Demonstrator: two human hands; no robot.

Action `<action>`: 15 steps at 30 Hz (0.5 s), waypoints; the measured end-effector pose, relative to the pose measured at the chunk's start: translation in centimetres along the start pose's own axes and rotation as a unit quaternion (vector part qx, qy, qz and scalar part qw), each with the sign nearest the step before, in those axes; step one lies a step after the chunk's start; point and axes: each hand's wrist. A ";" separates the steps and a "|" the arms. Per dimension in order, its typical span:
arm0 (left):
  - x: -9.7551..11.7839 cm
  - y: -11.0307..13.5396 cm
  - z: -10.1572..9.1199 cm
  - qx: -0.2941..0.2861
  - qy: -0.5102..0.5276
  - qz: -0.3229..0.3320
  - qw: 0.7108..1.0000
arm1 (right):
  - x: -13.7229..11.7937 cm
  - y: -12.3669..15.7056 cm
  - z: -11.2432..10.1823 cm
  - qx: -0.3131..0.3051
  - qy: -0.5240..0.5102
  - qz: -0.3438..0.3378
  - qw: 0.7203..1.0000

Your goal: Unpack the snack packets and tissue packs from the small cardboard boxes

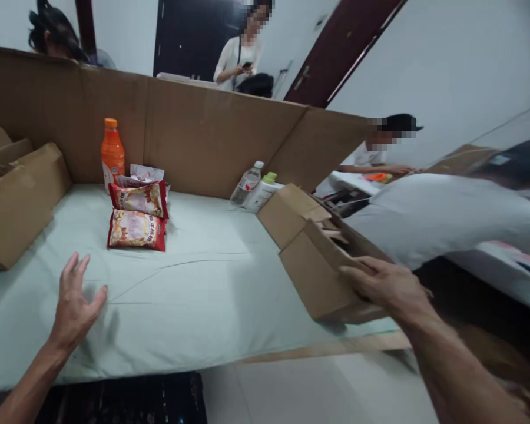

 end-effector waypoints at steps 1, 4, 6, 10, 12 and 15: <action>0.2 0.1 -0.3 -0.027 0.005 0.009 1.000 | -1.8 0.6 -0.2 -0.013 -0.009 0.007 1.000; 1.2 0.2 -0.8 -0.103 0.033 0.046 0.993 | -8.3 3.0 -1.6 -0.070 -0.073 -0.024 0.995; 1.9 0.2 -0.8 -0.146 0.074 0.058 0.985 | -12.9 4.6 -2.8 -0.116 -0.134 -0.118 0.977; 2.7 0.4 -0.8 -0.254 0.200 0.047 0.945 | -20.4 6.7 -4.0 -0.160 -0.221 -0.341 0.900; 2.5 0.5 -1.3 -0.298 0.252 0.032 0.920 | -22.8 7.3 -4.1 -0.177 -0.262 -0.414 0.853; 1.7 0.5 -2.5 -0.331 0.301 0.021 0.894 | -25.0 7.5 -4.4 -0.253 -0.357 -0.460 0.772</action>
Point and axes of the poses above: each hand's wrist, its own y-axis away from the middle knuckle, its own z-axis out of the palm, x = y × z, and after that the axes turned 9 degrees about y, right-handed
